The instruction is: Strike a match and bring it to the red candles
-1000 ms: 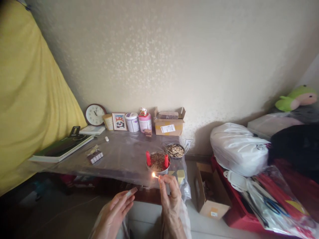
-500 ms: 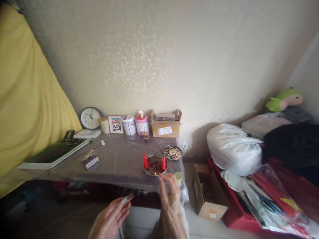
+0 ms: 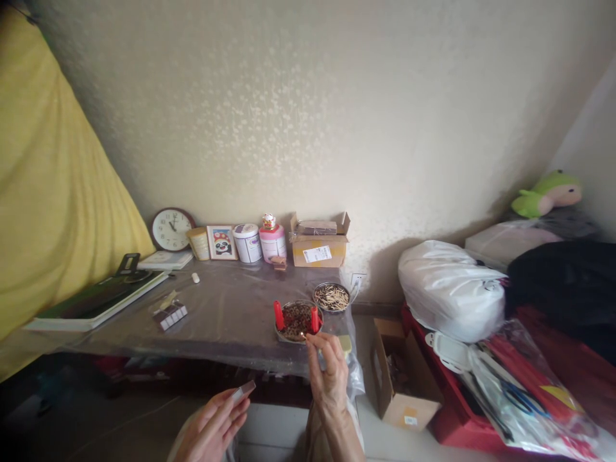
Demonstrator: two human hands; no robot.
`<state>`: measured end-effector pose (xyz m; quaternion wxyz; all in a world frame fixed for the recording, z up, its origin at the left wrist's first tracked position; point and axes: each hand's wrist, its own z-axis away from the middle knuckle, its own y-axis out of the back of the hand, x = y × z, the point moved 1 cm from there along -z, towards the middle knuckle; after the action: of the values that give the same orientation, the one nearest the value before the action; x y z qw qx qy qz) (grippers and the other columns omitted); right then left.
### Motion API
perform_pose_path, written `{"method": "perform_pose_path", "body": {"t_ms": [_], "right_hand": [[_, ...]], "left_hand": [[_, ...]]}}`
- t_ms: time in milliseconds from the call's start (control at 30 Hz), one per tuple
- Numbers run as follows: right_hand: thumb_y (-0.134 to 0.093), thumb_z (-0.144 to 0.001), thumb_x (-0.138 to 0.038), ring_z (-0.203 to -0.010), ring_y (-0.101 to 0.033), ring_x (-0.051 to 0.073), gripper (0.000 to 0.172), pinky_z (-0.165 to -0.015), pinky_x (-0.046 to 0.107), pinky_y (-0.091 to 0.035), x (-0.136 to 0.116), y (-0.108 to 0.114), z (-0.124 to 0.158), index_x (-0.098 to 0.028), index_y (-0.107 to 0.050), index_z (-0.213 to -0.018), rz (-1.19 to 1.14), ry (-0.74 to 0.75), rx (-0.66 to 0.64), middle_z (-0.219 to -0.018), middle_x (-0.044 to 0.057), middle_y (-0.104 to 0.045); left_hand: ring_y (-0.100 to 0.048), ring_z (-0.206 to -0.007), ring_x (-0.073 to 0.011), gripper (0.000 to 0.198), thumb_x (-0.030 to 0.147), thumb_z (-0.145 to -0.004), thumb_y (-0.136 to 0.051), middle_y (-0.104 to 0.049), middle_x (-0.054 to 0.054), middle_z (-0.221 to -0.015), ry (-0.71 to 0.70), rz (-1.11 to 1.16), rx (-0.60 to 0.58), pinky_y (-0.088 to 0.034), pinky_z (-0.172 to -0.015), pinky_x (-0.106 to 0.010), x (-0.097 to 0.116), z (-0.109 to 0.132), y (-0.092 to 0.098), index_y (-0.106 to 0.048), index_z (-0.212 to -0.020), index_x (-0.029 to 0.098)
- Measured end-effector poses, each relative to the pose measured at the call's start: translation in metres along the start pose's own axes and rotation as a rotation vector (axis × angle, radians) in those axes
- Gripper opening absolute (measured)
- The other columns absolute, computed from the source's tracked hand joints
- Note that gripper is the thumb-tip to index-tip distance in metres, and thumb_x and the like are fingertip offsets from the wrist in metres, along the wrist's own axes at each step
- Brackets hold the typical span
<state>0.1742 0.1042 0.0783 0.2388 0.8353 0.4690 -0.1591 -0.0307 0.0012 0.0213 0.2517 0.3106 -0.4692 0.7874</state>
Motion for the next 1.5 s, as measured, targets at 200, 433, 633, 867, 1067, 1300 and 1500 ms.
{"method": "perform_pose_path", "body": {"t_ms": [200,433,633,867,1067,1300,1500], "right_hand": [[-0.06,-0.089,-0.018,-0.08,-0.066,0.015,0.01,-0.073,0.024,-0.053,0.004,-0.003,0.001,-0.021,-0.068,-0.094,-0.011,0.026,-0.007,-0.088,0.003,-0.067],[-0.06,-0.089,-0.016,-0.08,-0.066,0.014,0.01,-0.074,0.023,-0.052,0.008,-0.004,-0.001,-0.021,-0.068,-0.093,-0.028,0.009,-0.016,-0.087,0.004,-0.068],[-0.061,-0.088,-0.016,-0.079,-0.067,0.014,0.009,-0.074,0.023,-0.052,0.012,-0.004,-0.002,-0.022,-0.067,-0.09,-0.086,-0.043,-0.003,-0.086,0.002,-0.069],[-0.062,-0.088,-0.021,-0.082,-0.066,0.017,0.006,-0.077,0.027,-0.051,0.02,-0.004,-0.002,-0.022,-0.067,-0.09,-0.128,-0.142,-0.015,-0.087,0.002,-0.07],[-0.065,-0.085,-0.03,-0.077,-0.065,0.018,0.009,-0.073,0.029,-0.05,0.026,-0.005,-0.005,-0.022,-0.068,-0.085,-0.157,-0.272,0.012,-0.083,0.002,-0.071],[-0.068,-0.081,-0.039,-0.076,-0.064,0.018,0.019,-0.073,0.03,-0.05,0.034,-0.011,-0.005,-0.02,-0.069,-0.084,-0.31,-0.489,0.026,-0.081,0.003,-0.07],[-0.07,-0.079,-0.039,-0.074,-0.062,0.016,0.02,-0.071,0.028,-0.049,0.038,-0.016,-0.006,-0.02,-0.068,-0.084,-0.464,-0.595,0.052,-0.081,0.002,-0.07]], "left_hand": [[-0.071,-0.088,-0.0226,0.038,0.038,-0.052,-0.088,-0.079,-0.009,-0.086,0.006,-0.025,0.032,-0.055,-0.08,-0.028,-0.001,-0.003,0.001,-0.076,-0.081,0.017],[-0.072,-0.085,-0.0235,0.04,0.037,-0.05,-0.089,-0.079,-0.01,-0.085,0.018,-0.021,0.072,-0.055,-0.077,-0.03,-0.006,-0.009,0.009,-0.075,-0.081,0.016],[-0.072,-0.083,-0.0238,0.039,0.036,-0.047,-0.09,-0.079,-0.01,-0.085,0.03,0.014,0.057,-0.057,-0.075,-0.031,-0.005,-0.01,0.01,-0.076,-0.078,0.016],[-0.072,-0.076,-0.022,0.048,0.033,-0.034,-0.094,-0.079,-0.011,-0.08,0.05,0.018,0.141,-0.057,-0.069,-0.028,-0.001,-0.006,0.001,-0.075,-0.073,0.013],[-0.072,-0.083,-0.0255,0.038,0.029,-0.047,-0.091,-0.079,-0.012,-0.085,0.082,0.063,0.053,-0.056,-0.075,-0.032,-0.007,-0.016,0.016,-0.075,-0.078,0.014],[-0.073,-0.084,-0.0238,0.036,0.029,-0.046,-0.092,-0.08,-0.01,-0.084,0.113,0.086,0.019,-0.057,-0.074,-0.029,-0.008,-0.018,0.019,-0.077,-0.077,0.017],[-0.073,-0.081,-0.0224,0.037,0.028,-0.046,-0.092,-0.08,-0.01,-0.082,0.12,0.093,0.024,-0.058,-0.073,-0.027,-0.007,-0.018,0.016,-0.076,-0.076,0.015]]}}
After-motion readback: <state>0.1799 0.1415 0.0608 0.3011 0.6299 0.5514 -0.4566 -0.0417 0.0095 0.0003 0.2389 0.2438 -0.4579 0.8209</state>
